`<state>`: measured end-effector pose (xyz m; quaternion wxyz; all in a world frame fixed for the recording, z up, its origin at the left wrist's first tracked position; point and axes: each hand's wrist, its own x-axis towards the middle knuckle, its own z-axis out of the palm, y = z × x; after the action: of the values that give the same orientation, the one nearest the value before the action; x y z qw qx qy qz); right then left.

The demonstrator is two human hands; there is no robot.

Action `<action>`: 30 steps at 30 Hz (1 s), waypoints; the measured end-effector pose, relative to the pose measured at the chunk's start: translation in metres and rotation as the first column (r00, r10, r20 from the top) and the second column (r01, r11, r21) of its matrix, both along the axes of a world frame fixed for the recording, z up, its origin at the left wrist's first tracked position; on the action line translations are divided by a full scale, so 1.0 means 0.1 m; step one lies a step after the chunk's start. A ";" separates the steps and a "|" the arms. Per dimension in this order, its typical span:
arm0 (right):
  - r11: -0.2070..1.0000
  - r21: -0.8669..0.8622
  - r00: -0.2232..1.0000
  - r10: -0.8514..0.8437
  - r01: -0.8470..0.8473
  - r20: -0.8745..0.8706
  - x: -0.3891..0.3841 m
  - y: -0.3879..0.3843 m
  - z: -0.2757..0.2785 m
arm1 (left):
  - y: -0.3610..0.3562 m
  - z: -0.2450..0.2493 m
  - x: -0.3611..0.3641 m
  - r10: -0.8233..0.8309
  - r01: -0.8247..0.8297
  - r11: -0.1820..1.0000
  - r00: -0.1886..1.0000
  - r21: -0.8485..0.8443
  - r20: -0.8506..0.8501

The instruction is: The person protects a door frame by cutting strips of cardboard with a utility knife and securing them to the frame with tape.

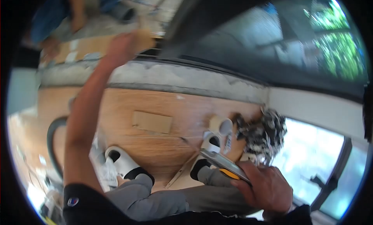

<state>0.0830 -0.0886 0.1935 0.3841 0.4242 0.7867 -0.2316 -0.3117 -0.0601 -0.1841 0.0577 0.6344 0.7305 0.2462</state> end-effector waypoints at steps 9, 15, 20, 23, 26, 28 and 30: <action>0.973 -0.228 0.955 -0.035 -0.035 -0.295 0.21 0.06 -0.08 | -0.49 0.53 0.67 -0.230 0.322 0.480 0.944 -0.816 0.236; 0.965 -0.262 0.954 -0.071 -0.009 -0.292 0.28 0.07 -0.05 | -0.84 0.40 1.71 -0.329 0.463 0.747 0.881 -0.477 0.340; 0.993 -0.038 0.964 0.094 -0.107 -0.248 0.30 -0.08 -0.02 | -0.96 0.30 1.60 -0.187 0.336 0.777 0.931 -0.532 0.314; 0.974 0.153 0.966 0.194 -0.168 -0.172 0.22 -0.13 -0.01 | -0.96 0.19 1.40 -0.177 0.244 0.842 0.968 -0.482 0.181; 1.000 -0.020 1.000 0.013 -0.013 -0.006 0.10 -0.01 0.02 | -0.85 0.23 1.29 0.072 0.132 0.791 0.950 -0.597 0.305; 0.970 -0.184 0.983 -0.142 0.162 0.116 0.07 0.02 0.01 | -0.85 0.12 1.21 0.372 -0.046 0.837 0.778 -0.546 0.505; 0.979 -0.161 0.991 -0.120 0.128 0.055 0.10 0.00 0.00 | -0.78 -0.01 1.11 0.461 -0.197 0.865 0.674 -0.462 0.577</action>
<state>0.0930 -0.0887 0.1935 0.4203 0.4444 0.7280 -0.3096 -0.2012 -0.1380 -0.1847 0.3857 0.3353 0.7957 0.3250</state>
